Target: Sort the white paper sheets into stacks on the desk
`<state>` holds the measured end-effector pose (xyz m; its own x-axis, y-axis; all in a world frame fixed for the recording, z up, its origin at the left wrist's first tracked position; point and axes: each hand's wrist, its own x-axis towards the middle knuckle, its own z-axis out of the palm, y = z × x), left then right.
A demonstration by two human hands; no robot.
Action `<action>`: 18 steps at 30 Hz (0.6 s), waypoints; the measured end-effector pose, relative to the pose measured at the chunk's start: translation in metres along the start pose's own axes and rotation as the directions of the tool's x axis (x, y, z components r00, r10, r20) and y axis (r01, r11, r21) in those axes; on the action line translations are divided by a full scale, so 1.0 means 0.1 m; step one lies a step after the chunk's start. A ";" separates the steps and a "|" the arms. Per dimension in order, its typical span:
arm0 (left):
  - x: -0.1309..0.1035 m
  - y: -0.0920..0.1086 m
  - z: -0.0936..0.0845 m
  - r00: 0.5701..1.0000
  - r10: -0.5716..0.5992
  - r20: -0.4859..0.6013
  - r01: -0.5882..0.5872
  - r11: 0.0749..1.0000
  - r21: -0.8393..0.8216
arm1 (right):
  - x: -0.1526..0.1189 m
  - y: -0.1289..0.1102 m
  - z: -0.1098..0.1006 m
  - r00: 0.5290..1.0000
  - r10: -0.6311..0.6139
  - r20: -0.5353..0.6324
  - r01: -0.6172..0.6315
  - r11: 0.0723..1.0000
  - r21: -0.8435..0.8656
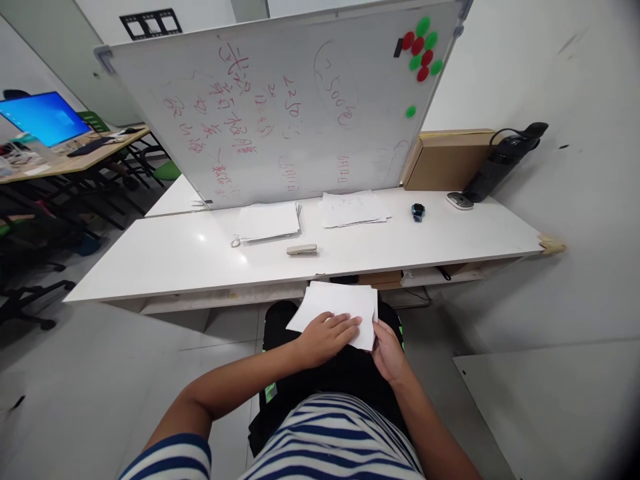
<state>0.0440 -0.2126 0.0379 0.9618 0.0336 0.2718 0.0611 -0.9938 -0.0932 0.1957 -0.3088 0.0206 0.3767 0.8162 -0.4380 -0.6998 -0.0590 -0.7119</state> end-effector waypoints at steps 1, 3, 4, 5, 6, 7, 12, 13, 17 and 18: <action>0.03 -0.03 -0.02 1.000 0.010 -0.021 -0.010 1.000 0.005 | -0.02 -0.01 -0.01 1.000 0.006 0.007 -0.006 1.000 -0.002; 0.09 -0.11 -0.08 0.997 0.027 -0.074 -0.026 1.000 0.013 | -0.07 -0.05 -0.01 0.999 0.008 0.043 -0.008 1.000 0.000; 0.13 -0.16 -0.11 0.994 0.032 -0.100 -0.030 0.999 0.015 | -0.10 -0.07 0.00 0.997 0.006 0.073 -0.006 1.000 0.003; 0.17 -0.20 -0.14 0.992 0.046 -0.122 -0.044 0.999 0.015 | -0.12 -0.10 0.02 0.995 0.000 0.096 -0.001 1.000 0.008; 0.19 -0.25 -0.17 0.988 0.075 -0.138 -0.073 0.997 0.013 | -0.14 -0.12 0.03 0.995 -0.010 0.100 0.009 1.000 0.010; 0.22 -0.28 -0.20 0.982 0.118 -0.149 -0.118 0.993 0.010 | -0.15 -0.14 0.05 0.996 -0.019 0.087 0.018 1.000 0.004; 0.21 -0.32 -0.29 0.940 0.298 -0.164 -0.305 0.952 -0.016 | -0.08 -0.15 0.01 0.998 -0.005 -0.063 -0.003 0.992 -0.130; 0.21 -0.36 -0.30 0.942 0.296 -0.156 -0.303 0.953 -0.025 | -0.05 -0.14 -0.04 0.996 -0.020 -0.092 0.003 0.985 -0.173; 0.30 -0.89 -0.36 0.992 0.118 -0.040 -0.118 0.993 0.004 | 0.08 -0.15 -0.38 0.967 -0.112 -0.231 0.044 0.958 -0.282; 0.32 -1.13 -0.38 1.000 -0.023 0.008 0.022 0.999 0.031 | 0.11 -0.16 -0.49 0.956 -0.109 -0.273 0.020 0.951 -0.308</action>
<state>0.0580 -0.1036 0.0937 0.9623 0.0570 0.2660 0.0908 -0.9890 -0.1165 0.2411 -0.3274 0.0002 0.6018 0.6298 -0.4911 -0.4710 -0.2167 -0.8551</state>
